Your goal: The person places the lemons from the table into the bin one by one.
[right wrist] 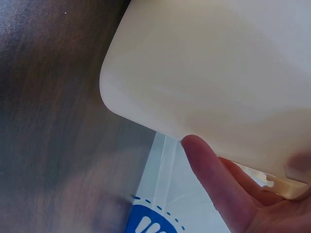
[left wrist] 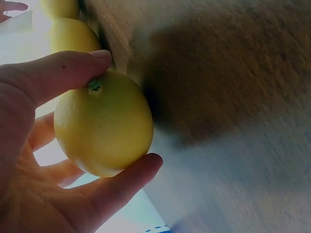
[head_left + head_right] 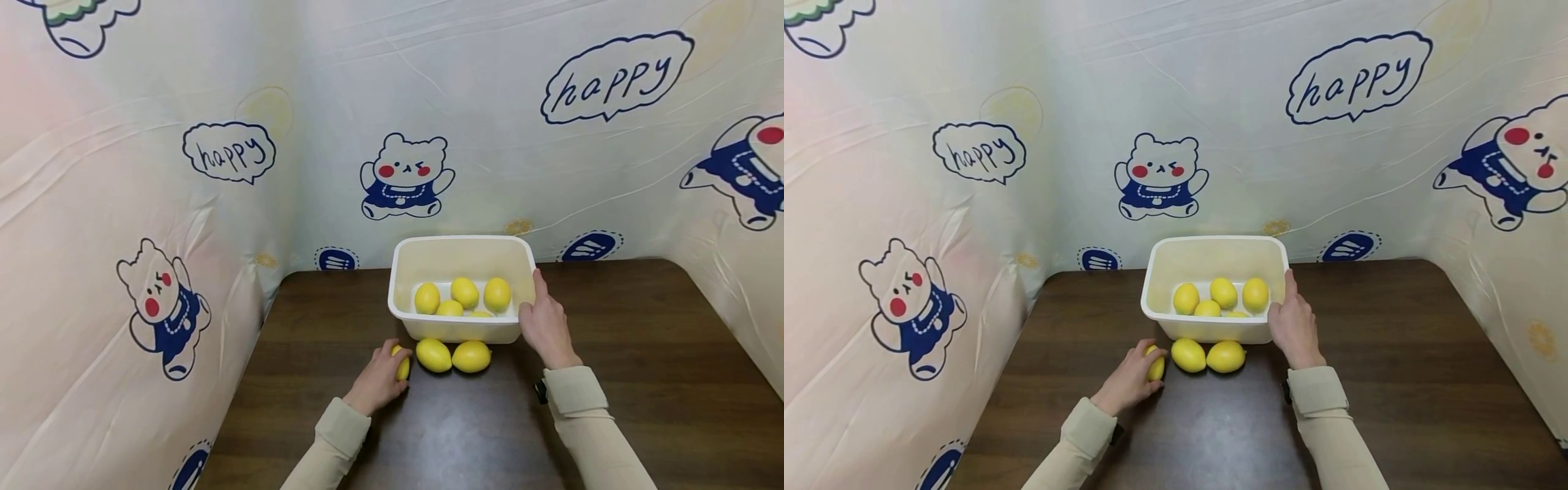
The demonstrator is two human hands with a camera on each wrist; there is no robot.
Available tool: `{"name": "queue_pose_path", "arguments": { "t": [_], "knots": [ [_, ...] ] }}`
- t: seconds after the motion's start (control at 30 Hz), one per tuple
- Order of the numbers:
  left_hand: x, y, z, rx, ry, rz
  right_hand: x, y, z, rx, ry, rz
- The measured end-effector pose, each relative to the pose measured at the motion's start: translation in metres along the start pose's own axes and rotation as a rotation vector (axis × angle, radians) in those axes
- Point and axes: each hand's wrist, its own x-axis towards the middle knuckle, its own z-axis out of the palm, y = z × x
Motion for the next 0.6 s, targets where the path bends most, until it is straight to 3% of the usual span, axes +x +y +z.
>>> {"name": "queue_pose_path", "arguments": {
  "t": [0.6],
  "knots": [
    [-0.0017,-0.0017,0.0027,0.003,0.017,0.019,-0.0006,-0.0022,-0.0022,-0.009,-0.002,-0.003]
  ]
}}
